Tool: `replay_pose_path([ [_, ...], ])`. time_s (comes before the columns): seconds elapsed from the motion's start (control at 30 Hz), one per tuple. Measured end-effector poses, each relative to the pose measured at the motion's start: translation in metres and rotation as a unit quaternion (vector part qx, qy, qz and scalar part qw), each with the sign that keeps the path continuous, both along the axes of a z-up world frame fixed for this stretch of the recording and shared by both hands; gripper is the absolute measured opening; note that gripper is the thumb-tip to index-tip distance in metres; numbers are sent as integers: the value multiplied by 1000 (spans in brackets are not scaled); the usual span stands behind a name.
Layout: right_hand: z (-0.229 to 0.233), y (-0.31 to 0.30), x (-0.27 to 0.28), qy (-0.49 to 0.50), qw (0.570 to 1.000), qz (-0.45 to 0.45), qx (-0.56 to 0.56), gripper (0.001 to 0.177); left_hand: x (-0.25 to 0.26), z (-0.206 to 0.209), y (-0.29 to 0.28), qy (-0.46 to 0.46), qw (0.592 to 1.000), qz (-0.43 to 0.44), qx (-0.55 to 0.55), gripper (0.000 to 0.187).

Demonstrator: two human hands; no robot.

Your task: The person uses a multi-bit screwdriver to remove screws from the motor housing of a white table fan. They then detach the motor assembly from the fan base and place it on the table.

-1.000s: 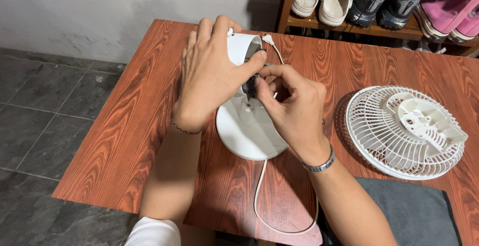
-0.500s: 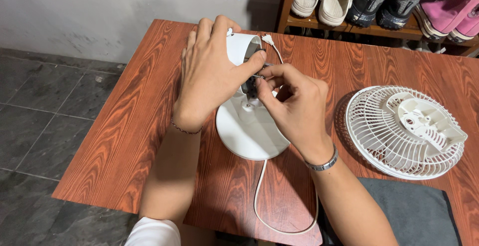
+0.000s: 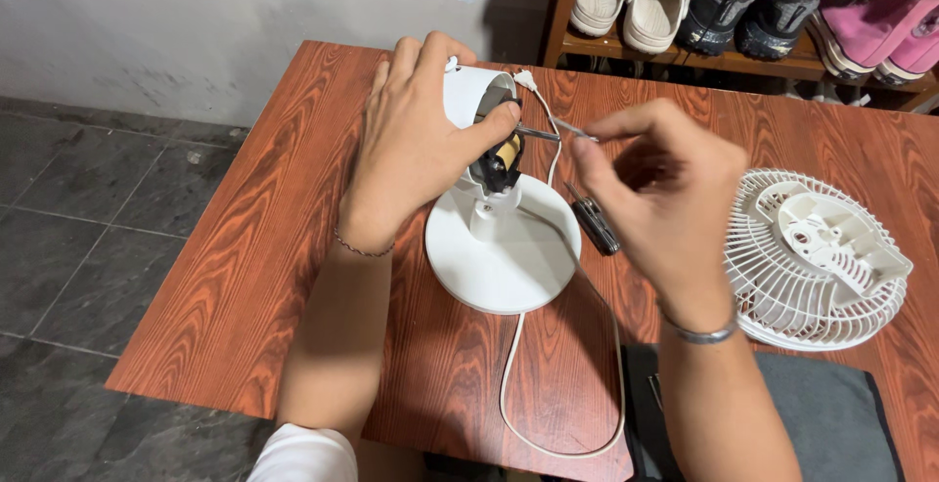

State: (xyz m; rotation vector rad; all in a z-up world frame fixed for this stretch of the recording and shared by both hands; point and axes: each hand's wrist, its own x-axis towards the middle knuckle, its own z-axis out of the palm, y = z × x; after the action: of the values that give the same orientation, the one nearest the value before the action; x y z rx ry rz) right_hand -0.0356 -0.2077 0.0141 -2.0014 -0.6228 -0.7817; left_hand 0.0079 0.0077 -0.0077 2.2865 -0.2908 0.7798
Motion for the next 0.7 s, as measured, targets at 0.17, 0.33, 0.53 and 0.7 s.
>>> replay_pose_path([
  [0.17, 25, -17, -27, 13, 997, 32, 75, 11, 15, -5, 11, -43, 992, -110, -37, 53],
  [0.33, 25, -31, -39, -25, 997, 22, 74, 14, 25, -9, 13, -42, 979, -178, -86, 59],
  [0.53, 5, -54, -20, 65, 992, 52, 90, 11, 29, -13, 19, -95, 970, -211, -69, 58],
  [0.7, -48, -89, -41, 129, 984, 15, 119, 13, 37, -23, 23, -92, 950, -276, -116, 46],
])
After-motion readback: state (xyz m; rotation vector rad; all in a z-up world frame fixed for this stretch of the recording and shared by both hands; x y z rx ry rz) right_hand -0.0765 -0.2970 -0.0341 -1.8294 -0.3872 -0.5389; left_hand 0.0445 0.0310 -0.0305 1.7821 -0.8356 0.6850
